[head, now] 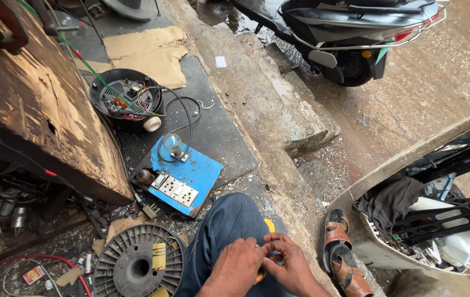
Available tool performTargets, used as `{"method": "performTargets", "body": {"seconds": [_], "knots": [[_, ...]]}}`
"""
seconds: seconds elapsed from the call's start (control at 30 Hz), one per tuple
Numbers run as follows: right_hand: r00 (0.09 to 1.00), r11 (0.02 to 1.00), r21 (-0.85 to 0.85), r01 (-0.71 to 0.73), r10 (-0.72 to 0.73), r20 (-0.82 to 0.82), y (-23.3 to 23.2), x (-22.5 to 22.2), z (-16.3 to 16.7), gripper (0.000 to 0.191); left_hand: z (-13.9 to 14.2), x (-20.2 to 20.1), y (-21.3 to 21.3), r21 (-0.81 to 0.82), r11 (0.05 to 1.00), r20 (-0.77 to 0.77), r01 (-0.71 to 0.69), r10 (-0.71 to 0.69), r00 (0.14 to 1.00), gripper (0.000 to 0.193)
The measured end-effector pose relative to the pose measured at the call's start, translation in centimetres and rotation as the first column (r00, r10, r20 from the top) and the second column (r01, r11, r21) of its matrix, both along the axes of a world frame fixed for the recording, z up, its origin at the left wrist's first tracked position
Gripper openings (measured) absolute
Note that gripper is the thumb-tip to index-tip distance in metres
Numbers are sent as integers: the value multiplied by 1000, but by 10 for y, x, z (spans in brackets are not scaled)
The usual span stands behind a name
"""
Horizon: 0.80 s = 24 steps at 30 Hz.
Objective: The person sits on the floor and uses scissors to cut a strip of insulating tape. They then wrap the tape around a cylindrical copper-wound motor component, pressing it into place with their fingers. The person repeats the cutting and wrapping process to add more tape layers.
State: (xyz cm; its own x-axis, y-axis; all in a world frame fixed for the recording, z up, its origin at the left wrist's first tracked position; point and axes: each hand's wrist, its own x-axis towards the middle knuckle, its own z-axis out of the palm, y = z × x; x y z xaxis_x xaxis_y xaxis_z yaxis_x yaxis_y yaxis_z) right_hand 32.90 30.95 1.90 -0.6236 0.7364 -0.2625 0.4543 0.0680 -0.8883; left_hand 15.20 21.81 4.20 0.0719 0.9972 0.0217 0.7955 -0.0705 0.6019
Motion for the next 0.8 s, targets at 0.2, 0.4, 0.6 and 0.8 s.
{"method": "performTargets", "body": {"seconds": [0.2, 0.4, 0.6, 0.8], "knots": [[999, 999, -41, 3, -4, -40, 0, -7, 17, 26, 16, -9, -12, 4, 1000, 69, -30, 30, 997, 25], [984, 781, 620, -73, 157, -83, -21, -2, 26, 26, 4, -4, -32, 160, 971, 163, -179, 153, 975, 21], [992, 817, 573, -70, 118, -47, -28, -13, 38, 19, 5, -21, -58, 169, 848, 494, -502, 368, 788, 16], [985, 691, 722, -12, 134, -112, -33, -17, 52, 14, 11, -14, -69, 138, 799, 525, -585, 442, 727, 15]]}}
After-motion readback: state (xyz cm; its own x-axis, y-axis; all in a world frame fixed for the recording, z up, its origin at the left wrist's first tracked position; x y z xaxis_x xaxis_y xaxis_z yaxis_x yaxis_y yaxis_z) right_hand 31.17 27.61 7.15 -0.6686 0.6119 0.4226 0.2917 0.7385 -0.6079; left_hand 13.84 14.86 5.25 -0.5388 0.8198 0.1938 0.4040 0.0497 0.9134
